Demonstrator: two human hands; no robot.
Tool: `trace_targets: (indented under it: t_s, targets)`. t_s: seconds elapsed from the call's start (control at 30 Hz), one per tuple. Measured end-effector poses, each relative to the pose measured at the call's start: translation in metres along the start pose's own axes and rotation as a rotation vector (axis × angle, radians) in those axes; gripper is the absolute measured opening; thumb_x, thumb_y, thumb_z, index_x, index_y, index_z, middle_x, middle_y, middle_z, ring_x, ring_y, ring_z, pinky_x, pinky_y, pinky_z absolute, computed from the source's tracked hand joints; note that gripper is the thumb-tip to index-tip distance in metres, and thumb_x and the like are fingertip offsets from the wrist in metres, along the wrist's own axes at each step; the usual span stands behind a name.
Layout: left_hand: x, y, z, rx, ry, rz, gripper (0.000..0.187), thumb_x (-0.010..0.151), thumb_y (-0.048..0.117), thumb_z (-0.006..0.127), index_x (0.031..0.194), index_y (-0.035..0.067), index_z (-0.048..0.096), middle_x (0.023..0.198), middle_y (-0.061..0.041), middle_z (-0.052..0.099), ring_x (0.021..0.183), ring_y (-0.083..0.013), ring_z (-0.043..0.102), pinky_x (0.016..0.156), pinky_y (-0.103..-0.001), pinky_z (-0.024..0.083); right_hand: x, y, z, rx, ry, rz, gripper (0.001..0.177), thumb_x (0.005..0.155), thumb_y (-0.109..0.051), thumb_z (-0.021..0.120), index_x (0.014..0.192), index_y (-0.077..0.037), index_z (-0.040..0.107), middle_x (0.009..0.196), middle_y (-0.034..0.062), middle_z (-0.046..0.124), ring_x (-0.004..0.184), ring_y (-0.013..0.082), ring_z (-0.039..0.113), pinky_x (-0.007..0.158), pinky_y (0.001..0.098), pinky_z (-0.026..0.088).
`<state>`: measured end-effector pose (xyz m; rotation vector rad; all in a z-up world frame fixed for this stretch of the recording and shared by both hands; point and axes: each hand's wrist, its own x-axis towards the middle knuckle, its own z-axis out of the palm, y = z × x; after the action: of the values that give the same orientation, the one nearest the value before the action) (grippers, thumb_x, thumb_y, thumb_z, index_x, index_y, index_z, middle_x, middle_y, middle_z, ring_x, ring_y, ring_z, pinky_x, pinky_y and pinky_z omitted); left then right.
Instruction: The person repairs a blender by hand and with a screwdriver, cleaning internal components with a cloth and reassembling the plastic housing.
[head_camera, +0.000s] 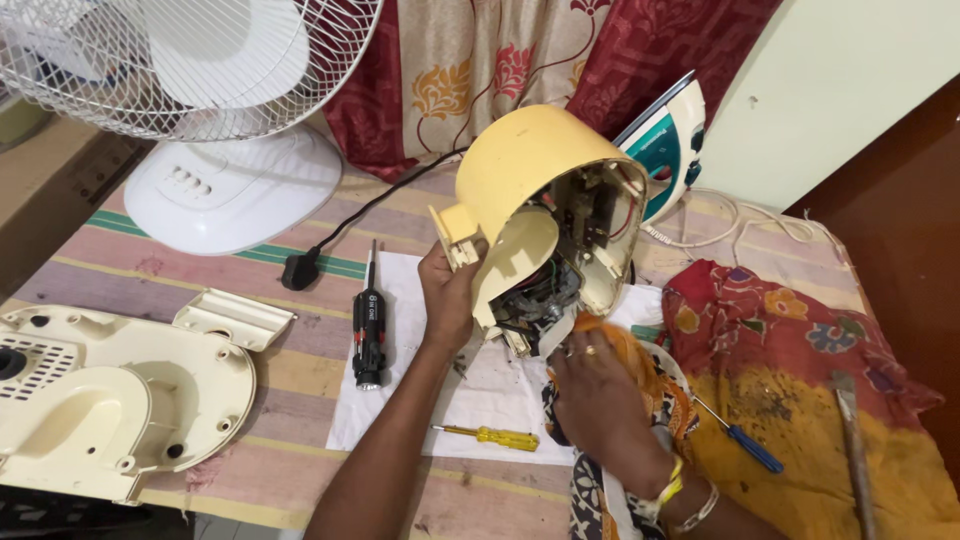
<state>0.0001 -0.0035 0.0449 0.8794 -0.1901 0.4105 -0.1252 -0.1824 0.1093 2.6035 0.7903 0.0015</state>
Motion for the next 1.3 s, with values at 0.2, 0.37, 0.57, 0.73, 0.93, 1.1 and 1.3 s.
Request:
trace_targets:
  t_s: [0.2,0.37,0.57,0.73,0.93,1.1,1.3]
  targets:
    - [0.003,0.000,0.001,-0.037,-0.037,-0.024,0.016,0.097,0.005,0.066,0.112,-0.002,0.069,0.098,-0.005,0.074,0.084,-0.0084,0.068,0.073,-0.025,0.055,0.009,0.014,-0.014,0.371,0.096,0.041,0.040,0.080,-0.028,0.061,0.108,0.001,0.066,0.104,0.0173,0.068,0.110,0.0352,0.059,0.097,0.0479,0.041]
    - [0.000,0.005,0.008,0.011,-0.139,-0.077,0.024,0.097,0.002,0.064,0.120,-0.004,0.067,0.105,-0.007,0.075,0.089,-0.0100,0.070,0.079,-0.026,0.057,0.026,0.027,-0.001,0.440,-0.121,0.092,0.042,0.076,-0.037,0.067,0.099,-0.001,0.068,0.103,0.0176,0.068,0.110,0.0322,0.061,0.100,0.0443,0.044]
    - [0.000,0.010,0.012,0.018,-0.193,-0.065,0.029,0.096,0.001,0.063,0.125,-0.005,0.065,0.109,-0.007,0.073,0.094,-0.0102,0.068,0.083,-0.026,0.056,0.040,0.031,0.008,0.405,-0.067,0.067,0.038,0.075,-0.037,0.067,0.088,-0.002,0.070,0.097,0.0196,0.072,0.105,0.0354,0.064,0.097,0.0471,0.048]
    - [0.000,0.023,0.027,0.113,-0.263,-0.069,0.028,0.099,0.007,0.067,0.124,-0.004,0.064,0.107,-0.006,0.073,0.095,-0.0087,0.067,0.084,-0.025,0.056,0.055,0.032,0.010,0.433,-0.111,0.155,0.038,0.079,-0.037,0.062,0.095,-0.003,0.069,0.096,0.0227,0.073,0.093,0.0391,0.070,0.088,0.0478,0.056]
    - [-0.003,0.030,0.035,0.126,-0.269,-0.089,0.025,0.100,0.009,0.067,0.121,-0.004,0.066,0.104,-0.006,0.074,0.092,-0.0090,0.068,0.081,-0.026,0.056,0.051,0.033,0.023,0.391,0.132,0.032,0.045,0.080,-0.040,0.063,0.096,0.001,0.070,0.099,0.0226,0.072,0.097,0.0387,0.067,0.086,0.0472,0.055]
    - [-0.004,0.023,0.037,0.122,-0.250,-0.066,0.024,0.102,0.010,0.065,0.121,-0.004,0.065,0.103,-0.006,0.074,0.091,-0.0091,0.068,0.080,-0.025,0.056,0.038,0.037,0.031,0.451,0.031,0.048,0.053,0.086,-0.048,0.062,0.103,0.001,0.068,0.103,0.0221,0.070,0.101,0.0384,0.065,0.089,0.0481,0.051]
    - [-0.002,0.013,0.035,0.120,-0.253,-0.047,0.025,0.103,0.009,0.064,0.123,-0.006,0.064,0.105,-0.008,0.074,0.091,-0.0099,0.068,0.080,-0.026,0.056,-0.017,0.039,0.032,0.526,0.222,-0.031,0.031,0.089,-0.027,0.065,0.096,0.003,0.065,0.093,0.0238,0.070,0.104,0.0425,0.065,0.092,0.0494,0.051]
